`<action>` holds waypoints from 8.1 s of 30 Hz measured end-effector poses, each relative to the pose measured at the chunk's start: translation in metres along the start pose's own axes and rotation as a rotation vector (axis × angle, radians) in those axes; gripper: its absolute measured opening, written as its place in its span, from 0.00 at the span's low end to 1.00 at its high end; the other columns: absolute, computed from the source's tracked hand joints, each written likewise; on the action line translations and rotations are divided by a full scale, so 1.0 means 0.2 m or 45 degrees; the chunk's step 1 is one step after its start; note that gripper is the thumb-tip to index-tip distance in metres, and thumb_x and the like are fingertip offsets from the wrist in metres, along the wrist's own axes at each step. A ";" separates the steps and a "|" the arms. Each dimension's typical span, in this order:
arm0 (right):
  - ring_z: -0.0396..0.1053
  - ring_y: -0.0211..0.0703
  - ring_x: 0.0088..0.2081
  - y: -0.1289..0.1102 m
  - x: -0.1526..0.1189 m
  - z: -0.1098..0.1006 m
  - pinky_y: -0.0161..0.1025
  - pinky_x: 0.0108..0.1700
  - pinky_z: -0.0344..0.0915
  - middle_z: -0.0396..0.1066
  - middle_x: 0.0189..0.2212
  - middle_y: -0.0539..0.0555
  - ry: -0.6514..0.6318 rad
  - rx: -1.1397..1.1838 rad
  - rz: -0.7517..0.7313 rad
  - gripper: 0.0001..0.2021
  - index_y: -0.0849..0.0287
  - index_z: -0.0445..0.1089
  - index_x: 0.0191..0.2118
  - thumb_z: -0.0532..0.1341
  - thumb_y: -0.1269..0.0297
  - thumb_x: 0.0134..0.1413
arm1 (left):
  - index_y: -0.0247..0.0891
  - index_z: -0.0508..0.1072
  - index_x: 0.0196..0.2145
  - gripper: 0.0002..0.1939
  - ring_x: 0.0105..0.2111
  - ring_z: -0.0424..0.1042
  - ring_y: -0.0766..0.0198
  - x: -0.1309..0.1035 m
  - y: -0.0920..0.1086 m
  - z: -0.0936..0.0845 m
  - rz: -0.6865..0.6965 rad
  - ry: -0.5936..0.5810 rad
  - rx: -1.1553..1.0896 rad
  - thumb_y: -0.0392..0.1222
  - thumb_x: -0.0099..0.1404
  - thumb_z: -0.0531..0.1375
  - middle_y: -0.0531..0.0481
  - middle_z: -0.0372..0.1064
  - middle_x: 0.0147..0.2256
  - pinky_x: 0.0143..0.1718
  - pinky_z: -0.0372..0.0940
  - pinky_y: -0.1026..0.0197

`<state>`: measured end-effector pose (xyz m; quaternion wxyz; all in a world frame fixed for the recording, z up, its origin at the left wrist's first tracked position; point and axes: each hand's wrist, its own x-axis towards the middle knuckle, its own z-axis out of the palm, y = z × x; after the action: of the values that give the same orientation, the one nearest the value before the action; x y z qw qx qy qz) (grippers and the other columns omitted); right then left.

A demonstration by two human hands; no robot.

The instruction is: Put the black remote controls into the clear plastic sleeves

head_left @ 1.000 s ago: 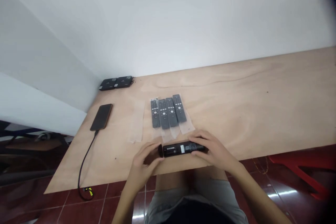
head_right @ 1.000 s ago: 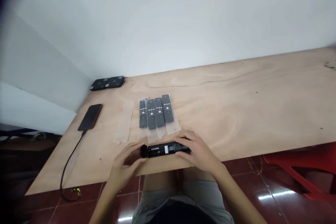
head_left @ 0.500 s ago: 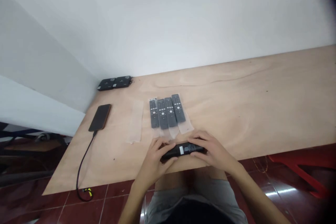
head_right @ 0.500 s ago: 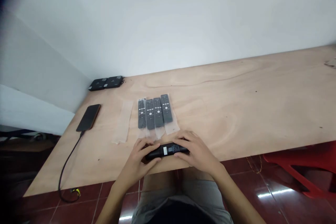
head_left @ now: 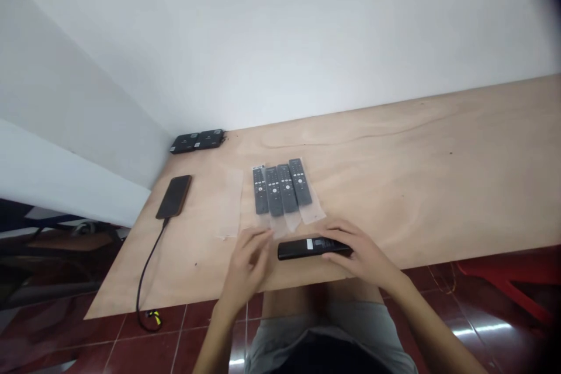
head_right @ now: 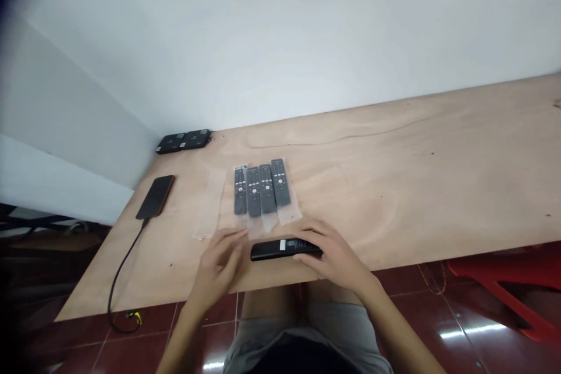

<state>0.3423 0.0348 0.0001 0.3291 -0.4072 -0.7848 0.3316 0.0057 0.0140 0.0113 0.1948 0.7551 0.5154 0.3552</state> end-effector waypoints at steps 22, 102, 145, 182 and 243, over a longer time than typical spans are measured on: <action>0.74 0.63 0.63 0.02 -0.08 -0.17 0.61 0.67 0.71 0.78 0.61 0.57 -0.049 0.064 0.099 0.19 0.46 0.78 0.61 0.70 0.55 0.67 | 0.43 0.84 0.44 0.11 0.45 0.79 0.53 -0.13 0.22 0.07 -0.323 -0.125 -0.067 0.39 0.75 0.60 0.45 0.81 0.44 0.47 0.75 0.51; 0.73 0.57 0.65 -0.12 -0.01 0.16 0.61 0.71 0.67 0.75 0.65 0.59 0.168 0.488 0.316 0.22 0.47 0.70 0.69 0.59 0.54 0.76 | 0.44 0.63 0.72 0.31 0.55 0.77 0.46 0.15 0.22 0.21 0.357 -0.408 0.225 0.37 0.75 0.64 0.39 0.77 0.56 0.56 0.75 0.42; 0.68 0.67 0.63 0.21 -0.10 0.00 0.64 0.62 0.72 0.62 0.70 0.64 0.327 -0.765 0.193 0.33 0.46 0.53 0.80 0.58 0.51 0.76 | 0.47 0.74 0.63 0.18 0.62 0.72 0.46 0.11 -0.03 0.10 0.150 -0.002 0.358 0.41 0.78 0.60 0.40 0.70 0.61 0.63 0.72 0.41; 0.72 0.55 0.51 0.06 0.18 0.05 0.54 0.58 0.70 0.75 0.48 0.57 0.076 -0.563 -0.174 0.12 0.50 0.78 0.56 0.62 0.59 0.74 | 0.42 0.75 0.40 0.04 0.45 0.71 0.49 0.13 -0.06 0.12 0.065 0.048 0.410 0.40 0.75 0.60 0.45 0.73 0.41 0.51 0.67 0.45; 0.68 0.62 0.57 0.07 0.17 0.04 0.59 0.60 0.67 0.73 0.56 0.58 0.063 -0.566 -0.057 0.15 0.46 0.76 0.57 0.66 0.50 0.69 | 0.45 0.79 0.60 0.22 0.66 0.65 0.40 0.02 -0.12 0.13 0.026 0.241 0.457 0.35 0.73 0.55 0.44 0.77 0.61 0.68 0.63 0.29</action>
<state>0.3265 0.0682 -0.0079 0.2577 -0.4602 -0.8391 0.1332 0.0097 0.0285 -0.0217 0.0042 0.7462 0.5787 0.3292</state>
